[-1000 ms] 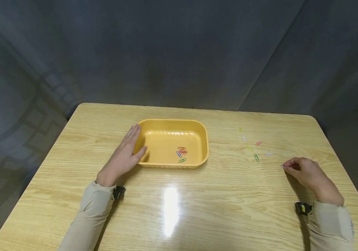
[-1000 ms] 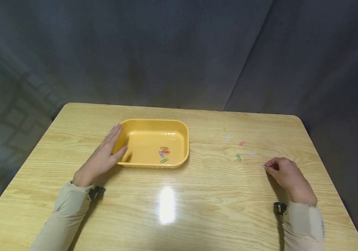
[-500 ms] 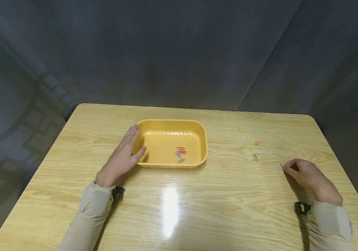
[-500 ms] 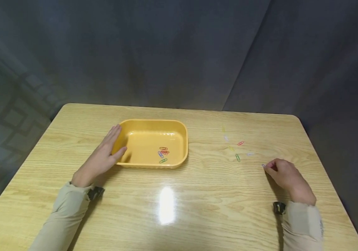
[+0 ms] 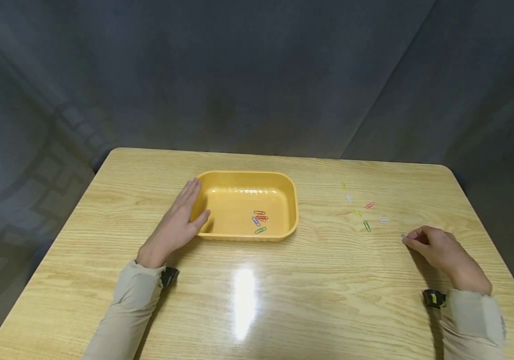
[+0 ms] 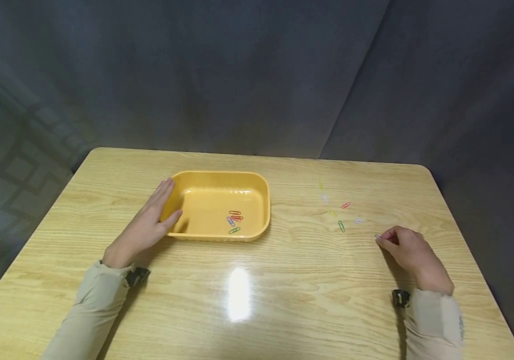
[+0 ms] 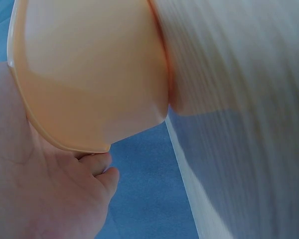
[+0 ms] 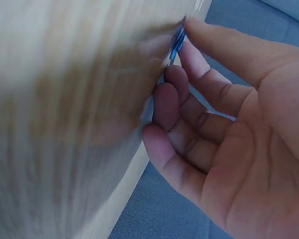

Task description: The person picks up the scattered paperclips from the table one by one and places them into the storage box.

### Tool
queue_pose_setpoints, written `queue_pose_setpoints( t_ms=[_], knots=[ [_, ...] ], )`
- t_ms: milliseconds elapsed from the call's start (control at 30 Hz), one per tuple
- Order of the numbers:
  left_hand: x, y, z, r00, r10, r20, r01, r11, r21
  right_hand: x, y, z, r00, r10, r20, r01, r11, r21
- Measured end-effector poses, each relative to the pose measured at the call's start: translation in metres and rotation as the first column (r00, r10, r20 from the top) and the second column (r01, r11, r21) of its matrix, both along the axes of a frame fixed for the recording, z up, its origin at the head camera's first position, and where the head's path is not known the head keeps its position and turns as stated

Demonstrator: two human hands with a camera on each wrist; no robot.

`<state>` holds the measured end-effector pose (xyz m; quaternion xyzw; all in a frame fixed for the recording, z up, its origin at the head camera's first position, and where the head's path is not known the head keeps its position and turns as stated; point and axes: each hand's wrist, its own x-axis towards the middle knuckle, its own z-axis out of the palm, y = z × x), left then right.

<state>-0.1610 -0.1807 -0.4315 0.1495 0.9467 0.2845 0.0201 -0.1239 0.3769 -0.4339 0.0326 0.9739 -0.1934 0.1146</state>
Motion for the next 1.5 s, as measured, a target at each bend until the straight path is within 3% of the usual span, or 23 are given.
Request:
queue_pose_setpoints(
  t_ms=[500, 1000, 1233, 1500],
  knots=[
    [0.0, 0.0005, 0.0008, 1.0, 0.001, 0.0, -0.001, 1.0, -0.002, -0.0006, -0.0013, 0.0042, 0.998, 0.066, -0.004, -0.066, 0.998, 0.012],
    [0.0001, 0.0004, 0.0006, 1.0, -0.002, 0.002, 0.002, 1.0, 0.005, 0.0009, 0.0, 0.0031, 1.0, 0.024, -0.011, -0.024, 1.0, -0.001],
    [-0.0005, 0.0001, -0.0007, 1.0, 0.001, 0.001, -0.001, 1.0, 0.0, 0.0005, 0.0022, 0.0022, 1.0, 0.007, 0.022, -0.006, 1.0, -0.025],
    [0.0001, -0.0001, -0.0004, 1.0, 0.006, 0.004, -0.006, 1.0, 0.001, 0.001, 0.0014, 0.0029, 0.998, 0.057, -0.006, -0.057, 0.998, -0.01]
  ],
)
